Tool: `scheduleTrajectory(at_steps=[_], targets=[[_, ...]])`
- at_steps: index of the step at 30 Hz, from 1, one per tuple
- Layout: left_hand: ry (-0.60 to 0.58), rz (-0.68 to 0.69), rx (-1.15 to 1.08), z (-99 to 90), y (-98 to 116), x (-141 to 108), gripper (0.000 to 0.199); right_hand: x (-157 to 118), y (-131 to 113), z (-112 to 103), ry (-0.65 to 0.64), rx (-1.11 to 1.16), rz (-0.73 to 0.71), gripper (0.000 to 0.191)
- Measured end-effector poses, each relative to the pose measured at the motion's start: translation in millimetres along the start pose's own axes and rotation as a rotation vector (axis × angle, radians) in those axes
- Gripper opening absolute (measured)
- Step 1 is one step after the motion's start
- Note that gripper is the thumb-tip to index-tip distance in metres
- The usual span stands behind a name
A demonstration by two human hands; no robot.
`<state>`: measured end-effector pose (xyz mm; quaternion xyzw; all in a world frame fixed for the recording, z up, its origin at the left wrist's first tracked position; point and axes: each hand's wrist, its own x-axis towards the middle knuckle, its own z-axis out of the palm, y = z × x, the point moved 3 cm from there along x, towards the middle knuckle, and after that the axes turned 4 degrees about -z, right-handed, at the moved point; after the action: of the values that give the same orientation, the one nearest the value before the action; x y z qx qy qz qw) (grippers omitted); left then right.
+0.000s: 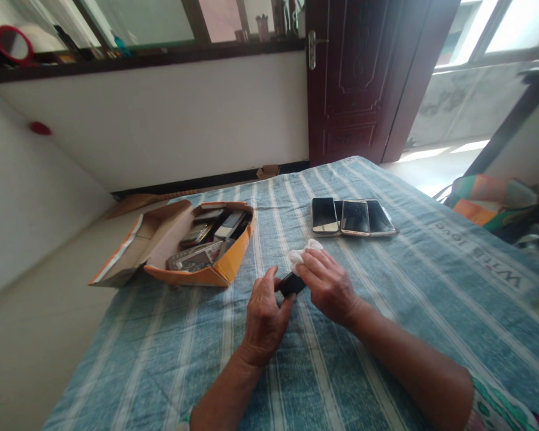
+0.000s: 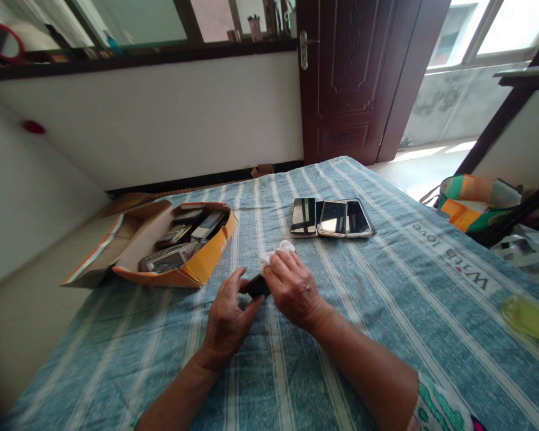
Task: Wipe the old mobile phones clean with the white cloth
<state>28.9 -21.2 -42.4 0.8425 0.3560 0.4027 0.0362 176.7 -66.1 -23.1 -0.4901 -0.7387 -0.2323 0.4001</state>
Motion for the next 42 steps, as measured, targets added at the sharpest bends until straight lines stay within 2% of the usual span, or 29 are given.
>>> scheduleTrajectory(at_steps=[4, 7, 11, 15, 20, 25, 27, 30, 33, 35, 38, 42], targets=[[0.024, -0.017, -0.008, 1.4, -1, -2, 0.050, 3, -27, 0, -0.013, 0.051, -0.082, 0.028], [0.035, -0.011, 0.017, 1.9, -3, -4, 0.047, 5, -37, -1, -0.019, 0.051, -0.123, 0.023], [0.015, -0.014, -0.006, 1.1, -4, -2, 0.053, 5, -34, 1, -0.022, 0.024, -0.140, 0.022], [-0.002, 0.003, -0.029, -0.4, -1, 1, 0.057, 2, -17, 5, -0.011, 0.008, -0.078, 0.025], [-0.018, 0.044, -0.009, 0.1, 1, 1, 0.058, -4, 20, 7, 0.046, 0.016, 0.103, 0.031], [-0.027, 0.044, -0.001, 0.0, 0, 0, 0.058, -16, 56, 9, 0.066, 0.183, 0.490, 0.035], [-0.030, 0.046, 0.001, -0.1, 0, 0, 0.058, -20, 63, 11, 0.038, 0.261, 0.619, 0.033], [-0.030, 0.033, -0.003, 0.4, 0, 0, 0.058, -22, 67, 14, -0.003, 0.296, 0.689, 0.031], [-0.019, 0.024, -0.004, 0.2, 0, 1, 0.057, -23, 67, 14, 0.013, 0.253, 0.658, 0.031], [0.002, 0.035, 0.005, -1.1, 0, 3, 0.055, -22, 65, 12, 0.074, 0.218, 0.599, 0.033], [0.014, 0.048, 0.030, -3.5, -1, 6, 0.051, -18, 55, 8, 0.159, 0.174, 0.426, 0.038], [0.002, 0.058, 0.066, -4.2, -6, 8, 0.044, -12, 37, 6, 0.088, 0.083, 0.171, 0.037]])
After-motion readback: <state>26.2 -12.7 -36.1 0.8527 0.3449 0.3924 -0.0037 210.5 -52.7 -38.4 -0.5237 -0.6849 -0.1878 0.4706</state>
